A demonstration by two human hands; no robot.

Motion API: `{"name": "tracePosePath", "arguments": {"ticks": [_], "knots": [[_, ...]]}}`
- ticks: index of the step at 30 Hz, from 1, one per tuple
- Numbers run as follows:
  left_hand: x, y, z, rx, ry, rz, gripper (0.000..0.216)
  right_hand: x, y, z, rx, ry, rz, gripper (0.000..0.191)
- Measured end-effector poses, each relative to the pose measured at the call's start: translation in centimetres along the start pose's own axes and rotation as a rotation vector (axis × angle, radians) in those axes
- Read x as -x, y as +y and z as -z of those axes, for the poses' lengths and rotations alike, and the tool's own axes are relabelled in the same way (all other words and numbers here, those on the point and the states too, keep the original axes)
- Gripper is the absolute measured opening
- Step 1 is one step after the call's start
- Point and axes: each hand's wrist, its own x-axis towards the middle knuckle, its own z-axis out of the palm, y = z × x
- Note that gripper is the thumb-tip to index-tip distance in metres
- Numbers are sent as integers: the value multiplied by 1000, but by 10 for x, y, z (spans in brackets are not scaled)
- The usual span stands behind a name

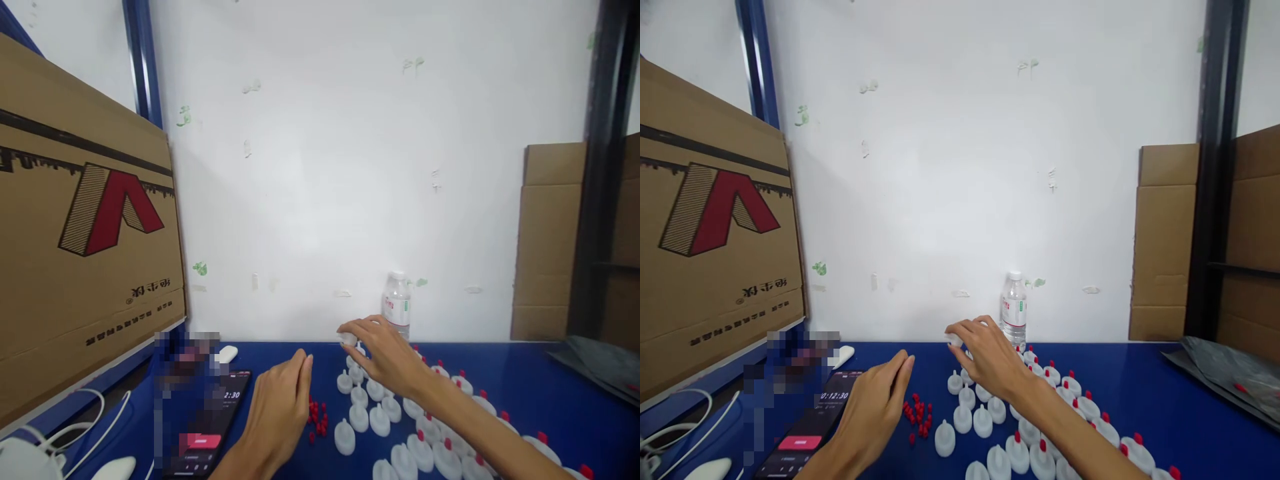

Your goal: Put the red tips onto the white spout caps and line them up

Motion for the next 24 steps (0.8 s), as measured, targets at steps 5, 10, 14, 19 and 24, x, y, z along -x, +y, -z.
{"name": "tracePosePath", "arguments": {"ticks": [5,10,14,19,24], "knots": [[-9,-17,-3,-276,-99,80,28,5,-11,-12,-34,-153,-23,17],[-8,-31,-10,-314,-216,88,29,8,-15,-20,-43,-230,0,5],[-7,-28,-9,-281,-235,69,27,7,-16,-24,-21,-218,-6,10],[-11,-26,-9,-245,-221,42,21,7,-20,-28,-64,-258,28,16],[-9,-35,-16,-244,-265,29,25,11,-22,-36,-88,-323,77,18]]}}
